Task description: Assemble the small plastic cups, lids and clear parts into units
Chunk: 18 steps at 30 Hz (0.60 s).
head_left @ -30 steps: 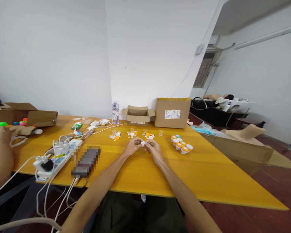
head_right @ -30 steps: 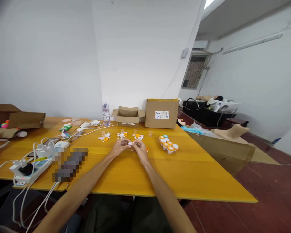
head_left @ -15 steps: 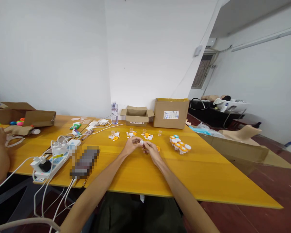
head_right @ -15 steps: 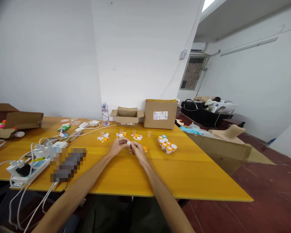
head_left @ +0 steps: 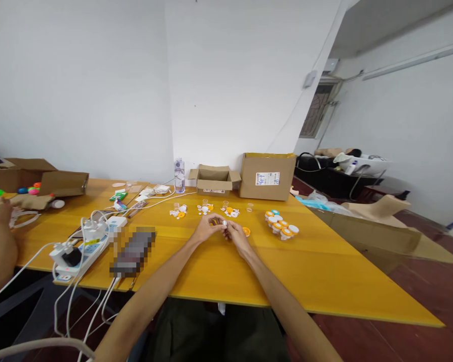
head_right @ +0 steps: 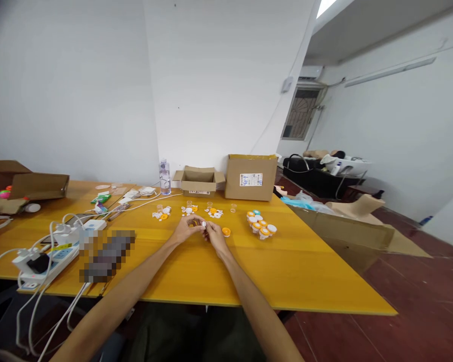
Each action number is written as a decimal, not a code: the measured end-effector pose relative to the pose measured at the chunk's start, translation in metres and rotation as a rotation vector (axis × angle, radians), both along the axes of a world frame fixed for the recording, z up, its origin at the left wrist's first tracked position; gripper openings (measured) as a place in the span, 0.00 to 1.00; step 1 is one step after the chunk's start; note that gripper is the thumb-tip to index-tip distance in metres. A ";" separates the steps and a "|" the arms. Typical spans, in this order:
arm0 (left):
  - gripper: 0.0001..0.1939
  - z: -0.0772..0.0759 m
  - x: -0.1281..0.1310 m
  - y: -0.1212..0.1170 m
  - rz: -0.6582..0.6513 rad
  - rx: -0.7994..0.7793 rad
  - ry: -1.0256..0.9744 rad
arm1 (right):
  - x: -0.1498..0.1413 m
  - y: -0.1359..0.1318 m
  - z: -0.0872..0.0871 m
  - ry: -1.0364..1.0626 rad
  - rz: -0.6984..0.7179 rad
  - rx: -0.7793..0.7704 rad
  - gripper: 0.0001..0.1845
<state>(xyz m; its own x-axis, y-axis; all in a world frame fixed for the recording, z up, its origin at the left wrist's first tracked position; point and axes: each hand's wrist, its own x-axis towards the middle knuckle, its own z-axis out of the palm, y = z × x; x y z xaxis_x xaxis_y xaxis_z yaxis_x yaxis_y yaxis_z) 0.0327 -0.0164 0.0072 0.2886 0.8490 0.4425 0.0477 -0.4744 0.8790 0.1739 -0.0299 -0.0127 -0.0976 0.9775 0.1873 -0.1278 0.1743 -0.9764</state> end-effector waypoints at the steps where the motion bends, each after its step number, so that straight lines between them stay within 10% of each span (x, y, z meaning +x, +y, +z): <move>1: 0.12 0.000 0.000 0.000 -0.002 0.002 0.006 | 0.000 0.000 -0.001 -0.003 0.003 -0.009 0.26; 18: 0.10 0.007 0.003 -0.008 0.035 0.074 0.031 | -0.004 -0.005 0.007 0.068 -0.013 -0.035 0.23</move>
<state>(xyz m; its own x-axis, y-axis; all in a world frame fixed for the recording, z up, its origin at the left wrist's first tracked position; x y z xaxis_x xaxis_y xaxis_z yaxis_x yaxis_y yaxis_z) 0.0354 -0.0247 0.0146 0.2735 0.8244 0.4955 0.0920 -0.5352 0.8397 0.1699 -0.0344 -0.0060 -0.0735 0.9846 0.1587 -0.1921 0.1421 -0.9710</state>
